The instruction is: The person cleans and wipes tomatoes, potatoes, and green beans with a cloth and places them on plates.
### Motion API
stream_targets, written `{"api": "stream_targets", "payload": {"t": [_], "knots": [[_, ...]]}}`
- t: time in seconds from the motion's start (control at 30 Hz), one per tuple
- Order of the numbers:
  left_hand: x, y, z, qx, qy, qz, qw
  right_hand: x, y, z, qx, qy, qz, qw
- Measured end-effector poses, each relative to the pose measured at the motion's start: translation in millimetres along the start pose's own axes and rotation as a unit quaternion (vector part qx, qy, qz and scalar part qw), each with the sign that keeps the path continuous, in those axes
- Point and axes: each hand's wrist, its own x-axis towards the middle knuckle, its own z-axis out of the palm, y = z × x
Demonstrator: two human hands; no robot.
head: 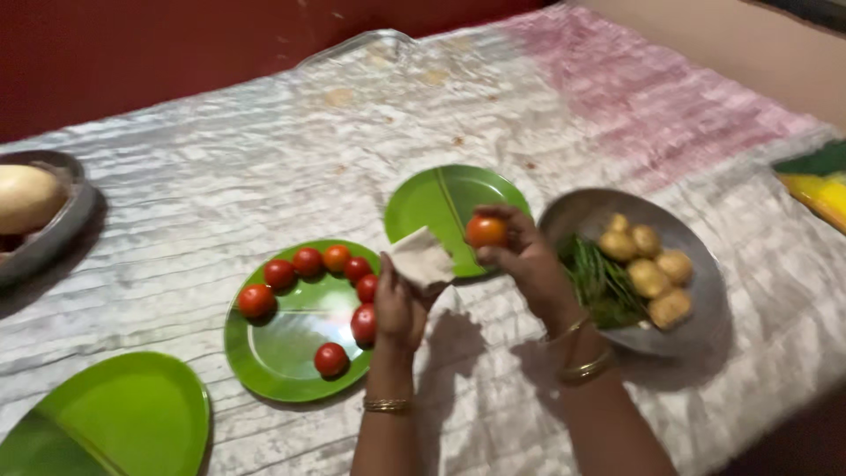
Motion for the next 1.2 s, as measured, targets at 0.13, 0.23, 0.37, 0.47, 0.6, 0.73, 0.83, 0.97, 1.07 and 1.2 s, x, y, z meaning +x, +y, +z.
{"api": "stream_targets", "payload": {"t": [0.13, 0.23, 0.37, 0.47, 0.6, 0.73, 0.83, 0.97, 1.07, 1.2], "knots": [[18.6, -1.7, 15.4, -0.012, -0.028, 0.06, 0.998, 6.2, 60.3, 65.2, -0.116, 0.043, -0.131, 0.984], [17.1, -22.3, 1.6, 0.018, 0.004, 0.08, 0.997, -4.9, 100.8, 75.9, -0.19, 0.025, -0.206, 0.96], [22.1, -16.5, -6.5, 0.05, 0.051, 0.087, 0.994, 15.2, 108.9, 57.1, -0.112, -0.017, -0.112, 0.987], [12.5, -15.8, -4.6, 0.102, 0.037, 0.135, 0.985, 11.9, 105.5, 51.7, -0.069, -0.034, -0.071, 0.995], [3.6, -11.1, -3.4, 0.249, 0.03, 0.235, 0.939, 9.6, 100.7, 56.3, -0.01, -0.056, -0.044, 0.997], [2.4, -4.7, -6.5, 0.224, 0.086, 0.157, 0.958, 4.8, 96.0, 60.0, -0.068, -0.033, -0.068, 0.995], [7.7, -2.1, -2.4, 0.152, 0.037, 0.166, 0.974, 3.5, 94.0, 59.7, -0.152, -0.01, -0.125, 0.98], [5.2, -3.7, -9.0, 0.15, 0.023, 0.095, 0.984, -2.1, 94.6, 59.1, -0.186, -0.018, -0.224, 0.957], [3.8, -15.3, -22.0, 0.171, 0.01, 0.012, 0.985, -7.0, 94.5, 58.9, -0.138, -0.017, -0.226, 0.964], [6.3, -23.6, -31.2, 0.258, 0.062, 0.002, 0.964, -3.4, 94.7, 59.9, -0.187, -0.047, -0.218, 0.957]]}}
